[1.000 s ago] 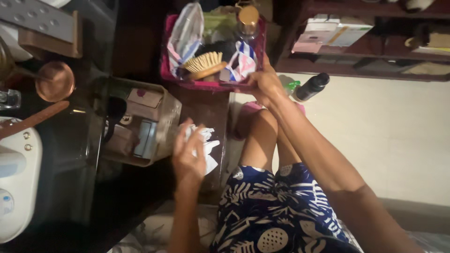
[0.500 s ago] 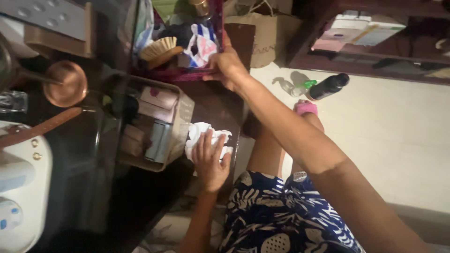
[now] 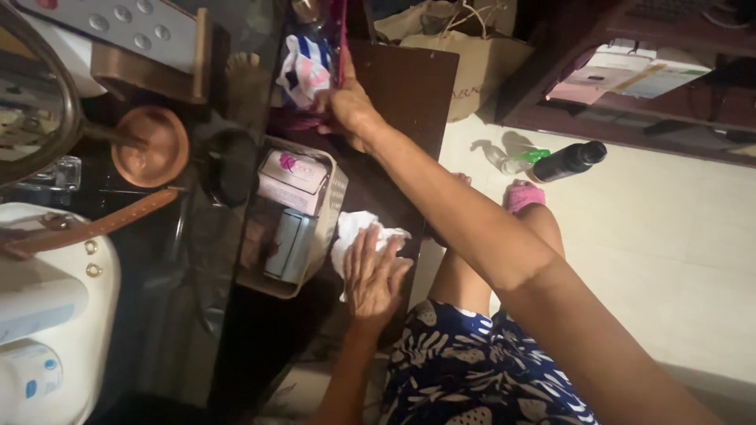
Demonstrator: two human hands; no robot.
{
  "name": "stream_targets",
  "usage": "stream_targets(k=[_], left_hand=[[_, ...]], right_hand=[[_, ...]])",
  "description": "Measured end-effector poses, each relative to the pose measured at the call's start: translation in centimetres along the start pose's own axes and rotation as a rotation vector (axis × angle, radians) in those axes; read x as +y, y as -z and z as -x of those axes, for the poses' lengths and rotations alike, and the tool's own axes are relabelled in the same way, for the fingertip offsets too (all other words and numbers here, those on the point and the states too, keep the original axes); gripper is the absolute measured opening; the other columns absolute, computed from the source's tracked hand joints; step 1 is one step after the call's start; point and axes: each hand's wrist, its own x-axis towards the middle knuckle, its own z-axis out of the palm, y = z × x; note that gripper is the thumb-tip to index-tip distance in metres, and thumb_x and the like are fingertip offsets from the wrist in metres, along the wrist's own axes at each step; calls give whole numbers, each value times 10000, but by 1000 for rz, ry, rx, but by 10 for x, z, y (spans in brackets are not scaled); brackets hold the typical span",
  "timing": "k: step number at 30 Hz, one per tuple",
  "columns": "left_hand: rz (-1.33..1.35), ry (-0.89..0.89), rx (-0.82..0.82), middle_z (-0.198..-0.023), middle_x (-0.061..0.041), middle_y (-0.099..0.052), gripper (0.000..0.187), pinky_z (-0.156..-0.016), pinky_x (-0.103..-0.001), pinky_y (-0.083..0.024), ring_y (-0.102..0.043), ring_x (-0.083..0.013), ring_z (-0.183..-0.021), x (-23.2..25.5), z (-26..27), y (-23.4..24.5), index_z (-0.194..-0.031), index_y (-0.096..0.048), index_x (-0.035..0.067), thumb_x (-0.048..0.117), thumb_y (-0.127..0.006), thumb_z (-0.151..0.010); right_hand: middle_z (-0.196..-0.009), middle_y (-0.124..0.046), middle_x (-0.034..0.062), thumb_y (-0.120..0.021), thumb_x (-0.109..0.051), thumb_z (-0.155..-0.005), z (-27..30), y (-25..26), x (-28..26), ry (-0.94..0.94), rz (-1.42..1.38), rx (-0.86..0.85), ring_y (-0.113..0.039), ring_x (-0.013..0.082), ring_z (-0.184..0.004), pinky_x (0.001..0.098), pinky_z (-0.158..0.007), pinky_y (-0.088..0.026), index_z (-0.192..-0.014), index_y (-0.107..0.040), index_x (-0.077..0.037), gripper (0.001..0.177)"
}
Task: The person organizes various beauty and personal care items by moving a small pink storage bin, wiping a wooden surface with a cloth, and sorting through cosmetics, hairbrushes, and small containers.
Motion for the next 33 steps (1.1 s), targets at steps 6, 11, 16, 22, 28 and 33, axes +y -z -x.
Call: stream_targets(k=[6,11,16,22,28,33], left_hand=[[-91,-62,5,-1563,-76,-493,483,-1182,-594,-311,-417,-384,-1475,-20,-10,1,-1417,-633,199,273,-708,-946],[-188,-36,-68,-1573,-145,-431,506,-1152,-629,-272,-329,-448,-1465,-5,-33,-3,-1369,-650,199,315,-726,-882],[-218,2,-172,-1534,-183,-446,478,-1212,-631,-257,-329,-446,-1498,-17,-102,-56,-1351,-618,105,325,-670,-929],[-261,-107,-55,-1637,-171,-385,533,-1202,-659,-206,-244,-462,-1523,-62,-232,-126,-1515,-580,218,342,-633,-999],[-302,-57,-19,-1637,-184,-347,514,-1168,-670,-179,-216,-486,-1497,-60,-272,-156,-1556,-521,178,360,-587,-1080],[-285,-33,-74,-1656,-156,-348,517,-1212,-637,-193,-232,-448,-1529,-22,-178,-128,-1553,-513,190,309,-578,-1054]], right_hand=[[-1424,-532,104,-647,-318,-867,10,9,-8,-5,-19,-111,-582,289,-1110,484,-823,-546,-1607,-62,-397,946],[-1632,-348,175,-660,-347,-924,53,39,17,131,-18,-48,-358,341,-1500,535,-1128,-406,-1636,-262,-267,820],[-1680,-357,185,-633,-224,-997,134,82,31,560,472,94,-342,367,-1574,478,-1287,-284,-1549,-461,-132,585],[-1676,-371,187,-624,-121,-1004,226,132,59,683,670,255,-304,386,-1607,471,-1319,-274,-1471,-547,-121,473],[-1613,-381,211,-663,-107,-923,260,175,86,493,775,341,-367,406,-1497,478,-1226,-324,-1438,-555,-119,526],[-1599,-375,227,-657,-82,-913,265,183,89,558,843,294,-347,436,-1504,489,-1235,-318,-1480,-482,-90,594]])
